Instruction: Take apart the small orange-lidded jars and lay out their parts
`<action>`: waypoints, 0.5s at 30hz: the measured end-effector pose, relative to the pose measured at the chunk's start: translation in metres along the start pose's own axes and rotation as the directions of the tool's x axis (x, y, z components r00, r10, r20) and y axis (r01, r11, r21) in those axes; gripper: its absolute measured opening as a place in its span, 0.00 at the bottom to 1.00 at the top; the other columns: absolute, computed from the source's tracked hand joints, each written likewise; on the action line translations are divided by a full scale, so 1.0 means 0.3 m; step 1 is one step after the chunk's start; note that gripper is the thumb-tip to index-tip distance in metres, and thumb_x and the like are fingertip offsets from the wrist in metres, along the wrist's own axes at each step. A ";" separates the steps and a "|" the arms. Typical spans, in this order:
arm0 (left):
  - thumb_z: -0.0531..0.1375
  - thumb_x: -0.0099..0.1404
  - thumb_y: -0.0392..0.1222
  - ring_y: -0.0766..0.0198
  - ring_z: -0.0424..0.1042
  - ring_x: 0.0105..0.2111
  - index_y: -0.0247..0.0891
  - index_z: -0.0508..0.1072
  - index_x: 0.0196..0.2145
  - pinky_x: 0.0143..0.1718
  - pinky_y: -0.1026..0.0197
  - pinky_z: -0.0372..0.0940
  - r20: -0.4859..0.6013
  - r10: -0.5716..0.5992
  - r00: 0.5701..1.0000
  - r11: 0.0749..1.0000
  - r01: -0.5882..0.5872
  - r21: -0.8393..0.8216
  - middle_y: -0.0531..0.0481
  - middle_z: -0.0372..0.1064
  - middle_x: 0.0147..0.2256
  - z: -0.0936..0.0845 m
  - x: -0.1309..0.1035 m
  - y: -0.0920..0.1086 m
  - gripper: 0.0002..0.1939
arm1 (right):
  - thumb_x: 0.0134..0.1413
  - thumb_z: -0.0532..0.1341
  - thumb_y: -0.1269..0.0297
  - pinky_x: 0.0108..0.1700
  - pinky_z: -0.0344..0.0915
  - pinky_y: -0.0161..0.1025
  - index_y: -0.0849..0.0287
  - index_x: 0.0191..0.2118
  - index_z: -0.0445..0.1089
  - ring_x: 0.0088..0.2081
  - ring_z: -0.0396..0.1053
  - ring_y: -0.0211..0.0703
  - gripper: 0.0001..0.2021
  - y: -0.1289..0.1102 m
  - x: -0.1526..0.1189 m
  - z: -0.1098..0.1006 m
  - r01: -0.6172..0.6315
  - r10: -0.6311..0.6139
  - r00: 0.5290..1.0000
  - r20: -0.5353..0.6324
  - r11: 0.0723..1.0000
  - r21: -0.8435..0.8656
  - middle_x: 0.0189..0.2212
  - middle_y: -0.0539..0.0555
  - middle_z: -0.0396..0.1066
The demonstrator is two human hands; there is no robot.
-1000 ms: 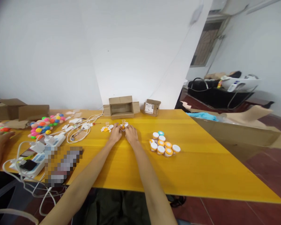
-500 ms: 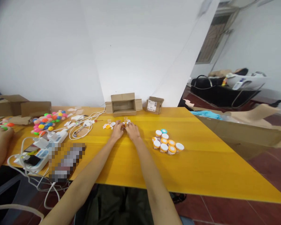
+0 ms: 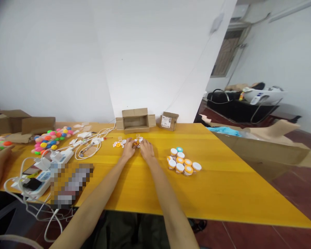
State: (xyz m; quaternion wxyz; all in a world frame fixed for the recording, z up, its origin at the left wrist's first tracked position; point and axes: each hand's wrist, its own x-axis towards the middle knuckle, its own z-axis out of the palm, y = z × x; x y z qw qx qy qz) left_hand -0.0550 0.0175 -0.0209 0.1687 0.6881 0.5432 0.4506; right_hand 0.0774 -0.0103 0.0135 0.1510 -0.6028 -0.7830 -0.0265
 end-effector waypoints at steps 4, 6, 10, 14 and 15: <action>0.61 0.57 0.25 0.52 0.67 0.56 0.39 0.75 0.31 0.61 0.48 0.59 -0.007 0.007 1.000 1.000 -0.007 -0.012 0.44 0.68 0.46 0.003 0.004 -0.008 0.10 | 0.61 0.47 0.78 0.53 0.63 0.41 0.58 0.52 0.70 0.51 0.68 0.47 0.21 0.005 0.008 0.001 -0.001 0.005 0.998 -0.059 0.997 0.071 0.50 0.60 0.71; 0.62 0.57 0.26 0.52 0.66 0.56 0.39 0.75 0.32 0.61 0.49 0.59 -0.015 -0.006 1.000 1.000 0.005 -0.028 0.44 0.68 0.46 0.007 0.004 -0.013 0.09 | 0.63 0.46 0.76 0.54 0.62 0.42 0.58 0.51 0.71 0.51 0.67 0.47 0.20 0.007 0.022 0.005 0.031 -0.022 0.996 -0.087 0.994 0.103 0.49 0.60 0.71; 0.62 0.56 0.26 0.54 0.66 0.56 0.40 0.75 0.36 0.61 0.50 0.58 -0.028 -0.021 0.999 0.998 0.019 -0.067 0.44 0.66 0.48 0.011 0.003 -0.019 0.12 | 0.62 0.49 0.75 0.55 0.61 0.43 0.59 0.50 0.72 0.52 0.66 0.48 0.18 0.004 0.058 0.016 0.080 -0.069 0.993 -0.096 0.990 0.114 0.49 0.59 0.70; 0.61 0.57 0.26 0.54 0.67 0.55 0.40 0.74 0.37 0.61 0.51 0.59 -0.025 -0.026 0.999 0.997 0.024 -0.074 0.44 0.65 0.48 0.009 0.003 -0.020 0.12 | 0.60 0.54 0.75 0.54 0.62 0.42 0.59 0.50 0.72 0.54 0.64 0.48 0.16 0.000 0.080 0.019 0.084 -0.079 0.995 -0.061 0.992 0.089 0.53 0.61 0.67; 0.61 0.57 0.26 0.54 0.67 0.55 0.40 0.74 0.37 0.61 0.51 0.59 -0.024 -0.028 0.999 0.997 0.026 -0.075 0.44 0.65 0.48 0.009 0.003 -0.019 0.12 | 0.60 0.55 0.75 0.54 0.62 0.42 0.59 0.50 0.72 0.54 0.64 0.48 0.15 0.000 0.083 0.018 0.083 -0.079 0.996 -0.052 0.993 0.084 0.54 0.61 0.66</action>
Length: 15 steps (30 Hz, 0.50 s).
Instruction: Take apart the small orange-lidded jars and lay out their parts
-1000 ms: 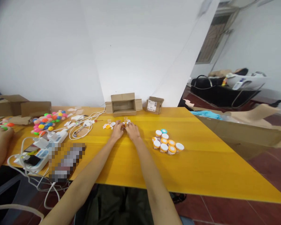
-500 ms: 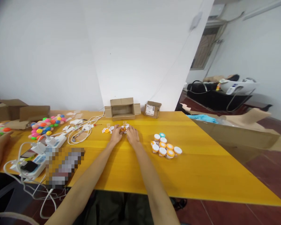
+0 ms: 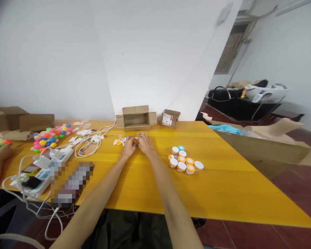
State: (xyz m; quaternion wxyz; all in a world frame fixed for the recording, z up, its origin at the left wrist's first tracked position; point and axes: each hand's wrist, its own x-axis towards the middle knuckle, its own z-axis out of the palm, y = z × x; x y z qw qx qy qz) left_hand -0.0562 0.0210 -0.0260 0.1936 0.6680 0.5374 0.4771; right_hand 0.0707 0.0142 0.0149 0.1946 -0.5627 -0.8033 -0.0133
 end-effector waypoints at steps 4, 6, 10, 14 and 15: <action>0.60 0.57 0.27 0.54 0.67 0.54 0.39 0.74 0.36 0.61 0.50 0.59 0.015 -0.003 1.000 1.000 0.003 0.000 0.44 0.66 0.48 -0.001 0.000 0.005 0.11 | 0.60 0.55 0.75 0.54 0.62 0.41 0.57 0.47 0.74 0.55 0.63 0.45 0.15 0.006 0.004 -0.007 0.008 -0.008 1.000 0.025 1.000 -0.004 0.54 0.59 0.66; 0.60 0.57 0.26 0.53 0.67 0.55 0.39 0.74 0.36 0.61 0.50 0.59 0.024 -0.002 1.000 1.000 0.002 0.006 0.44 0.66 0.48 -0.002 -0.001 0.007 0.12 | 0.61 0.54 0.75 0.54 0.62 0.41 0.56 0.47 0.74 0.55 0.64 0.45 0.15 0.010 0.005 -0.009 0.014 -0.014 1.000 0.026 1.000 -0.003 0.53 0.58 0.67; 0.59 0.55 0.24 0.54 0.67 0.55 0.40 0.75 0.37 0.61 0.50 0.59 0.023 0.005 1.000 1.000 -0.005 0.004 0.44 0.66 0.47 -0.007 -0.002 0.012 0.15 | 0.63 0.54 0.74 0.55 0.62 0.41 0.57 0.47 0.75 0.54 0.64 0.45 0.14 0.014 0.005 -0.008 0.037 -0.037 0.999 0.002 0.999 0.018 0.52 0.59 0.68; 0.61 0.55 0.25 0.54 0.67 0.55 0.40 0.73 0.39 0.61 0.52 0.59 0.016 0.010 1.000 1.000 -0.011 0.017 0.45 0.66 0.49 -0.008 -0.009 0.022 0.16 | 0.63 0.52 0.74 0.54 0.62 0.40 0.58 0.46 0.75 0.51 0.66 0.45 0.14 0.024 -0.012 -0.003 0.026 -0.019 0.995 -0.101 0.997 0.074 0.49 0.59 0.70; 0.62 0.55 0.27 0.54 0.67 0.55 0.41 0.73 0.40 0.61 0.52 0.59 0.016 0.012 1.000 1.000 -0.013 0.025 0.45 0.66 0.49 -0.007 -0.012 0.025 0.16 | 0.63 0.52 0.75 0.53 0.62 0.40 0.58 0.45 0.75 0.50 0.67 0.45 0.15 0.030 -0.020 0.000 0.015 -0.001 0.991 -0.137 0.995 0.096 0.48 0.59 0.70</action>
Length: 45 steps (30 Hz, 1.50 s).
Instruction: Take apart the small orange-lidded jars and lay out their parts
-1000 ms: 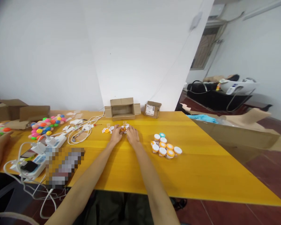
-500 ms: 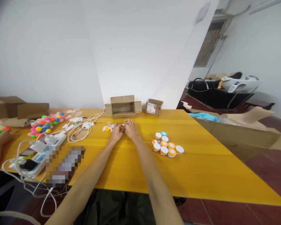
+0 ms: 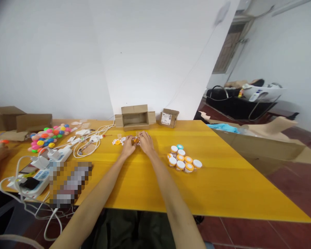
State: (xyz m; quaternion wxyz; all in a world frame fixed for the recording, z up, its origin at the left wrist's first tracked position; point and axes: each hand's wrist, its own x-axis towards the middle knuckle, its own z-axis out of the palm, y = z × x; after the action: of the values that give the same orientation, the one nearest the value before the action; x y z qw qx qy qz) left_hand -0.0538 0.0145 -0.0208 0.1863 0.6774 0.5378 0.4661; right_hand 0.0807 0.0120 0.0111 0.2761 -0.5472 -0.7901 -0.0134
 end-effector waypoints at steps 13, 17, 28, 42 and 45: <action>0.68 0.57 0.40 0.54 0.71 0.47 0.40 0.68 0.38 0.51 0.52 0.64 0.026 0.018 1.000 0.990 -0.021 0.140 0.45 0.70 0.43 0.006 0.017 -0.011 0.14 | 0.61 0.52 0.75 0.50 0.64 0.44 0.59 0.47 0.72 0.46 0.70 0.52 0.15 0.054 -0.031 0.058 -0.209 0.219 0.974 -0.064 0.969 0.128 0.45 0.61 0.74; 0.66 0.59 0.38 0.55 0.71 0.46 0.40 0.69 0.37 0.51 0.51 0.65 0.056 0.043 0.998 0.991 -0.050 0.127 0.45 0.72 0.43 0.010 0.035 -0.020 0.10 | 0.63 0.51 0.74 0.50 0.64 0.43 0.59 0.51 0.70 0.49 0.70 0.50 0.16 0.034 -0.029 0.040 -0.201 0.198 0.979 0.037 0.976 0.082 0.47 0.61 0.75; 0.65 0.60 0.38 0.54 0.70 0.50 0.41 0.72 0.41 0.55 0.50 0.63 0.098 0.084 0.992 0.989 -0.095 0.114 0.45 0.72 0.45 0.005 0.060 -0.032 0.11 | 0.63 0.49 0.74 0.52 0.63 0.43 0.57 0.51 0.70 0.49 0.70 0.49 0.17 0.040 -0.035 0.045 -0.160 0.157 0.987 0.036 0.982 0.097 0.48 0.60 0.74; 0.72 0.50 0.46 0.49 0.67 0.57 0.42 0.66 0.51 0.58 0.48 0.61 0.102 -0.008 0.995 0.995 -0.002 0.103 0.41 0.69 0.53 0.004 0.067 -0.001 0.33 | 0.65 0.49 0.67 0.57 0.62 0.45 0.52 0.60 0.65 0.58 0.67 0.48 0.21 0.050 0.077 0.076 -0.349 0.328 0.937 0.122 0.906 0.239 0.56 0.55 0.72; 0.72 0.50 0.46 0.49 0.65 0.58 0.41 0.64 0.53 0.59 0.47 0.60 0.131 0.006 0.991 0.995 -0.019 0.094 0.39 0.68 0.54 0.004 0.079 -0.009 0.35 | 0.65 0.49 0.67 0.58 0.61 0.44 0.52 0.59 0.66 0.57 0.67 0.47 0.20 0.052 0.082 0.075 -0.347 0.320 0.936 0.143 0.905 0.247 0.55 0.55 0.72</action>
State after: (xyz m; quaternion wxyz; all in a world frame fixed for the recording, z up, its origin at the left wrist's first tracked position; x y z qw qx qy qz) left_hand -0.0546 0.0371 -0.0132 0.1860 0.7179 0.5416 0.3957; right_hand 0.0788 0.0467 -0.0012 0.3061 -0.6319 -0.6918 0.1683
